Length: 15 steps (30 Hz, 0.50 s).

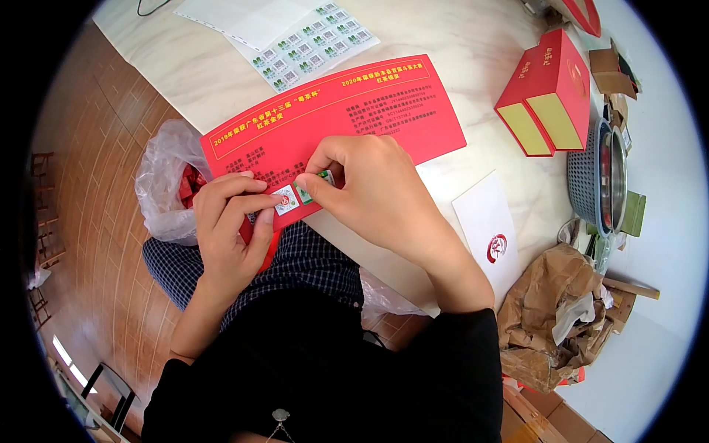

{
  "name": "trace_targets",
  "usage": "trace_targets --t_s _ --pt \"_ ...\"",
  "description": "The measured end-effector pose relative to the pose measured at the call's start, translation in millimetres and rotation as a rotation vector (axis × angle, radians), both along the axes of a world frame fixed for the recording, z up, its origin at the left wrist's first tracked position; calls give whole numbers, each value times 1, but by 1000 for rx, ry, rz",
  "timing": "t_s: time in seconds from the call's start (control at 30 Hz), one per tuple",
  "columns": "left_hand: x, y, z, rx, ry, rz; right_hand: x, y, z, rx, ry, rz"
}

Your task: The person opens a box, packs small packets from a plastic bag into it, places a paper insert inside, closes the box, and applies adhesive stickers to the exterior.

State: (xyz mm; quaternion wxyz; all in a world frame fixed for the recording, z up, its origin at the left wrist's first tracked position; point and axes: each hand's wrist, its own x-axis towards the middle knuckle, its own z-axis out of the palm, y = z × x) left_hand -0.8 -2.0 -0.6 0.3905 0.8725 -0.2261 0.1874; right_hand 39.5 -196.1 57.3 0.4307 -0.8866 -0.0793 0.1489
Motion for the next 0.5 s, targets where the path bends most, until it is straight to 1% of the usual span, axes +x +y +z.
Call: trace_targets --t_s 0.03,0.27,0.37,0.43,0.47,0.5 --pt "0 0 0 2 21 -8 -1 0 -2 17 -43 3" --pt "1 0 -1 3 -21 9 0 1 0 -13 -60 15" --pt "1 0 -1 -3 -25 11 1 2 4 -65 8 10" --pt "0 2 -3 15 -18 -1 -1 1 -2 -19 -86 27" --pt "0 2 -2 15 -18 -1 -1 1 -3 -19 -86 27" --pt "-1 2 0 75 2 -18 -1 1 -5 -8 -99 28"
